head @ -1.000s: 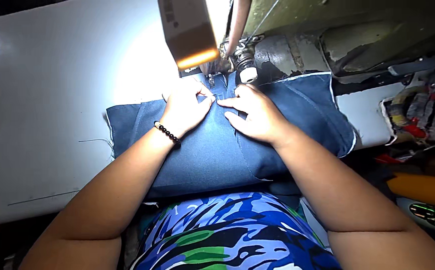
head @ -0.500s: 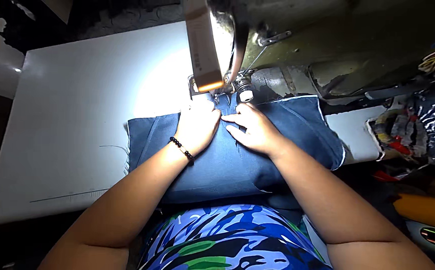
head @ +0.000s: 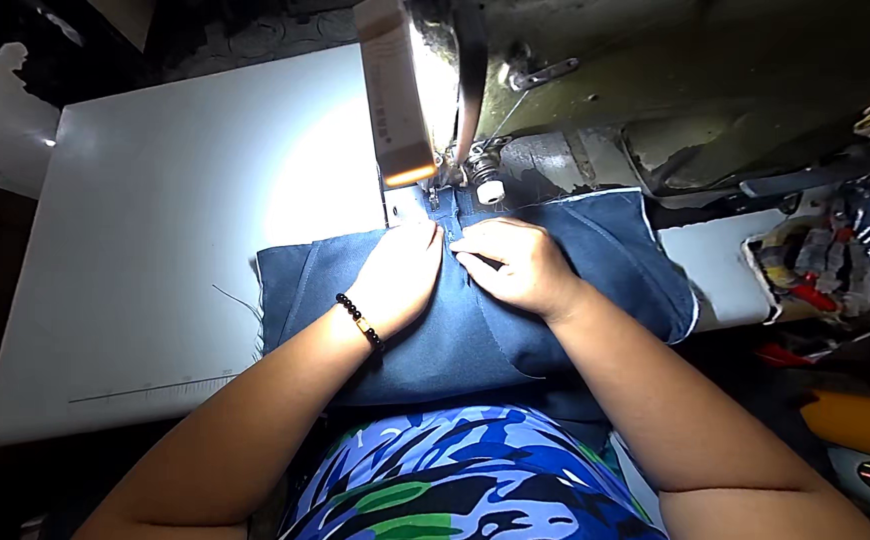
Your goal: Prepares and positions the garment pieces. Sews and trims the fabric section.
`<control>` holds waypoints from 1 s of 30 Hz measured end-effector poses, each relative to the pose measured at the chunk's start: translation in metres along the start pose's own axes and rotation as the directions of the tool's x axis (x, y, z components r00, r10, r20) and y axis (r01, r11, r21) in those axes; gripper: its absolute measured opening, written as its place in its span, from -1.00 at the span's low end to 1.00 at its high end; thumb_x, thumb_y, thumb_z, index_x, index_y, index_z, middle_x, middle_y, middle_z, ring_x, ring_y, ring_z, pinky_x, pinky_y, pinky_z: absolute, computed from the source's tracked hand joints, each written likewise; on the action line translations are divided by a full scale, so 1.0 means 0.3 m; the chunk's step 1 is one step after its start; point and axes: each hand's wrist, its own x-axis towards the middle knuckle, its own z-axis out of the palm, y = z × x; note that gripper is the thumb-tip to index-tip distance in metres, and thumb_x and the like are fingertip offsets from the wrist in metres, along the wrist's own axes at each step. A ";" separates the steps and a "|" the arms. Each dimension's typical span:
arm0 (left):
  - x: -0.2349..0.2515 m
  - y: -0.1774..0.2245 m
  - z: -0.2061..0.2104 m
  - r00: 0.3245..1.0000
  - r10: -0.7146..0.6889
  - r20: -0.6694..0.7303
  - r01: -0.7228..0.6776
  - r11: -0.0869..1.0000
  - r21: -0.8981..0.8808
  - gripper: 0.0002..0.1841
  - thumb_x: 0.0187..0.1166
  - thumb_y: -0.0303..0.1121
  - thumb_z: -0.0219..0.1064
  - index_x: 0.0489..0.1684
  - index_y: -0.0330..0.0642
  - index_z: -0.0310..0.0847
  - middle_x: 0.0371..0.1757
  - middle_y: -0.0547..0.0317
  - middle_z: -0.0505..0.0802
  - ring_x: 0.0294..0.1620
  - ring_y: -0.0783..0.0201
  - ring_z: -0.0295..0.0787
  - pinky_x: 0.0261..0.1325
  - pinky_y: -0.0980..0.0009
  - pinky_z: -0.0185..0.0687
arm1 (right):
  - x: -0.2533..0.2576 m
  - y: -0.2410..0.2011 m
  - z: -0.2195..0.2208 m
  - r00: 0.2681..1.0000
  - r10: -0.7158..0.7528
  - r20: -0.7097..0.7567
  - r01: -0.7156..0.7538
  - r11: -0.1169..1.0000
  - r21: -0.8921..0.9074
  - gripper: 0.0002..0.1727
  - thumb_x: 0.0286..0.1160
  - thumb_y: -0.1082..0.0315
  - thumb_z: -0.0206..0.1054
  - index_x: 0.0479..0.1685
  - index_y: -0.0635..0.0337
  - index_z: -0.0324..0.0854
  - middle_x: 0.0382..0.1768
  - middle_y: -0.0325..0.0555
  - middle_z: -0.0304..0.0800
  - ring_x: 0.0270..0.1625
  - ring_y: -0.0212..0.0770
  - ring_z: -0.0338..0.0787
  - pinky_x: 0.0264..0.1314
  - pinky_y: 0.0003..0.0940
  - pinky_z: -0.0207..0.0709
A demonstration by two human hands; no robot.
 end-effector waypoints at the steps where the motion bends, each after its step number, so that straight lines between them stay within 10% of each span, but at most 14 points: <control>1: -0.001 0.005 -0.005 1.000 -0.004 0.008 0.005 1.000 -0.012 -0.56 0.61 -0.47 0.11 0.42 -0.46 0.61 0.41 -0.26 0.74 0.44 -0.15 0.69 0.48 -0.04 0.53 | 0.002 -0.006 -0.001 1.000 0.005 0.002 -0.005 1.000 -0.011 -0.76 0.44 0.34 0.33 -0.19 0.20 0.92 -0.11 0.01 0.93 0.07 -0.13 0.88 0.26 -0.30 0.69; 6: -0.025 0.045 -0.009 0.993 -0.070 0.093 0.072 0.997 -0.021 -0.48 0.54 -0.25 0.10 0.43 -0.33 0.60 0.59 -0.23 0.61 0.54 -0.15 0.58 0.37 -0.10 0.48 | 0.003 -0.009 -0.003 0.999 0.040 0.016 -0.039 0.999 -0.030 -0.71 0.49 0.30 0.30 -0.04 0.19 0.92 0.02 0.00 0.95 0.18 -0.13 0.89 0.38 -0.29 0.66; 12: -0.062 0.067 0.035 0.989 -0.132 0.063 0.135 0.990 -0.046 -0.40 0.61 -0.26 -0.03 0.65 -0.27 0.44 0.79 -0.10 0.41 0.83 -0.05 0.23 0.71 -0.38 -0.02 | 0.010 -0.012 -0.010 0.994 0.075 0.078 -0.072 0.996 -0.047 -0.67 0.54 0.27 0.28 0.07 0.18 0.89 0.06 -0.05 0.95 0.20 -0.15 0.87 0.42 -0.30 0.63; 30: -0.063 0.045 0.034 0.987 -0.130 0.089 0.140 0.984 -0.110 -0.39 0.61 -0.24 -0.08 0.68 -0.14 0.44 0.82 0.03 0.38 0.87 0.08 0.15 0.73 -0.35 -0.13 | 0.005 -0.023 -0.006 0.987 0.062 0.148 -0.039 0.988 -0.150 -0.60 0.52 0.41 0.15 0.16 0.13 0.87 0.11 0.01 0.92 0.23 -0.07 0.85 0.38 -0.21 0.62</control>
